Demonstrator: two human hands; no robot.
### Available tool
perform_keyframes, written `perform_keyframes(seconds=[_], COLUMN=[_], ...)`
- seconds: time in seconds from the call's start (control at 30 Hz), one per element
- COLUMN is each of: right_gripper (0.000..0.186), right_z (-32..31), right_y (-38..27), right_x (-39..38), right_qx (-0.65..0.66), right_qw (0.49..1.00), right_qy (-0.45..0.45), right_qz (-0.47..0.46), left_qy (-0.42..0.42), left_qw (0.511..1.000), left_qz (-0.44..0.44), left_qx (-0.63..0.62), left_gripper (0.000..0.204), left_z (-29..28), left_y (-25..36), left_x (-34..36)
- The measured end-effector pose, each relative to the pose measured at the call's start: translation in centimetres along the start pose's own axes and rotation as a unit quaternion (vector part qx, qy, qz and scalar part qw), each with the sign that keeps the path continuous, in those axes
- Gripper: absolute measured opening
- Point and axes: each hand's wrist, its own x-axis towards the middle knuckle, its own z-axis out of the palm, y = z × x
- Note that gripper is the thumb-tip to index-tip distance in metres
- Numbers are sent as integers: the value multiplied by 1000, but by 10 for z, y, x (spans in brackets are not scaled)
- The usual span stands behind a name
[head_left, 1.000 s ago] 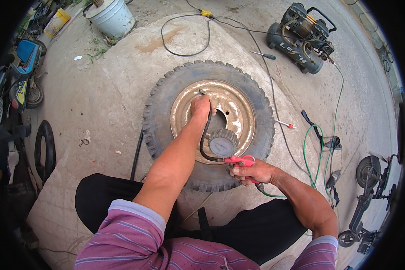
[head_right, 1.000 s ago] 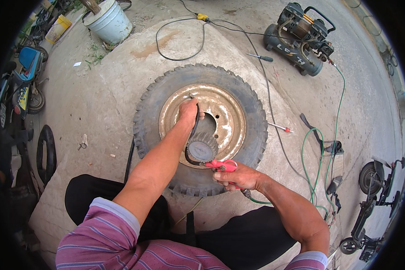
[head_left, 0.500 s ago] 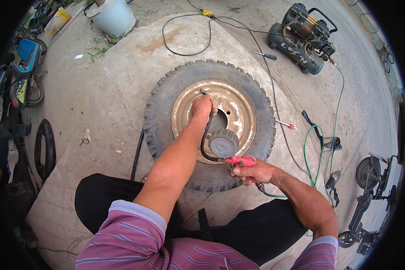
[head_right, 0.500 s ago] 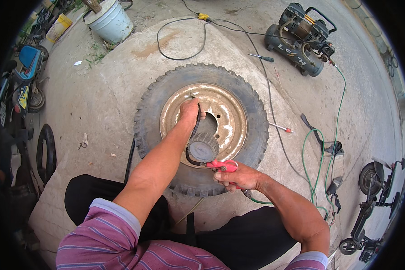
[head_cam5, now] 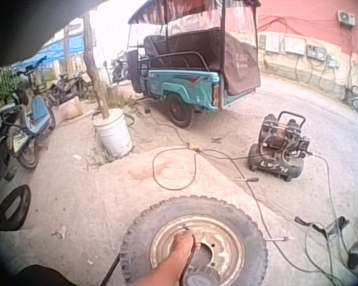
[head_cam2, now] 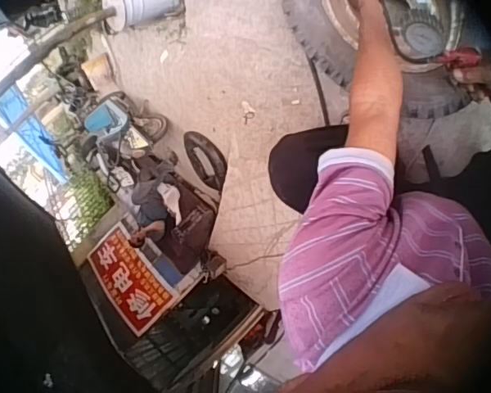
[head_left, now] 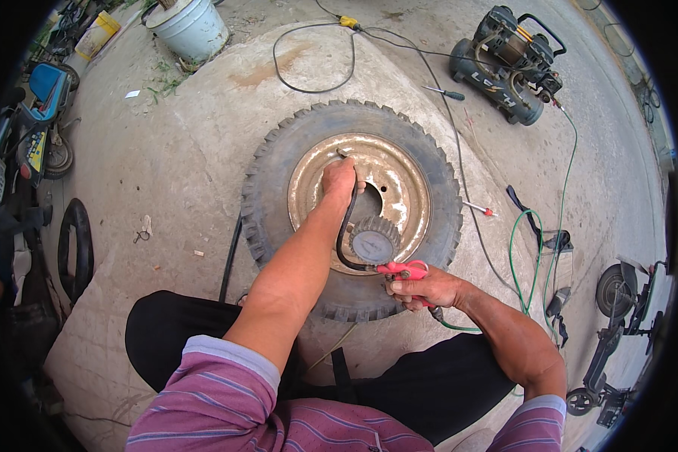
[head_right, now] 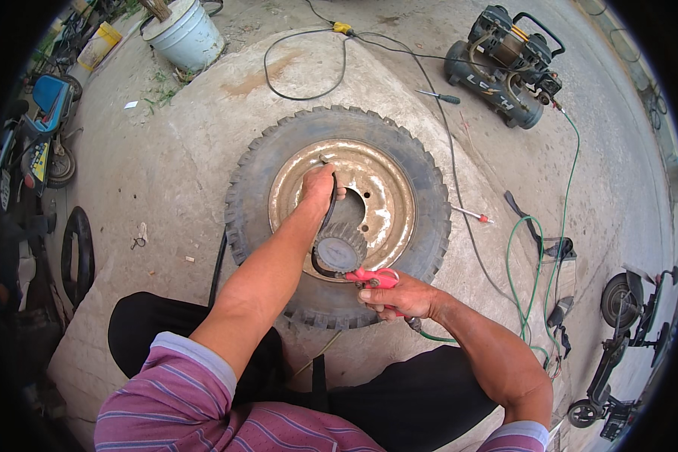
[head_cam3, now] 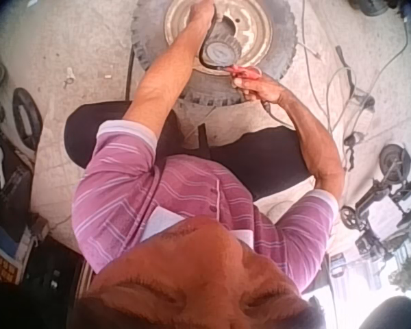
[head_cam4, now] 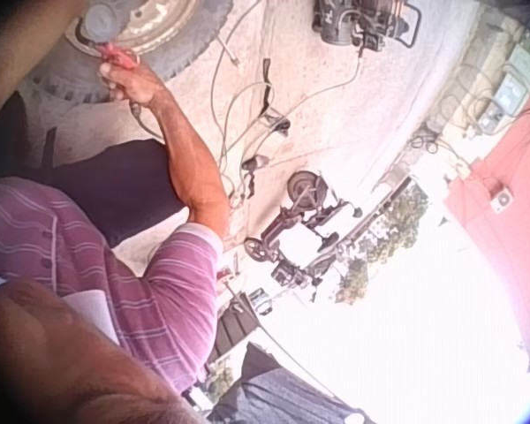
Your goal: The person uses a tire iron to pry a tire onto a rim, then connects an air hose to inflate the tire. The tire is mounted on the ground in a cluttered outdoor workshop.
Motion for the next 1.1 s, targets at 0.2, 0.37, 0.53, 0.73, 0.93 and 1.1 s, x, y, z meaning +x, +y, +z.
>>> perform_keyframes(seconds=[0.2, 0.37, 0.53, 0.73, 0.93, 1.1], right_gripper=[29, 27, 25, 25, 43, 50], right_z=[2, 1, 1, 4, 3, 2], right_y=[-4, -2, -2, -6, -5, -4], right_x=[-1, -1, -2, -4, -4, -4], right_qx=[-1, 0, -2, -7, -20, -25], right_qw=[1000, 1000, 1000, 1000, 1000, 1000], right_qy=[4, 7, 15, 17, 8, -6], right_qz=[-1, 2, 11, 3, 6, -3], left_qy=[-3, -8, -13, -6, -5, -4], left_qw=[1000, 1000, 1000, 1000, 1000, 1000], left_qz=[1, 5, 6, 2, 1, -3], left_qx=[-3, -13, -10, -2, 2, -4], left_gripper=[27, 26, 23, 24, 24, 23], left_z=[0, -1, 0, -1, 1, 1], left_y=[-1, -2, -1, -2, 1, 2], left_x=[0, 1, -1, 2, 0, -1])
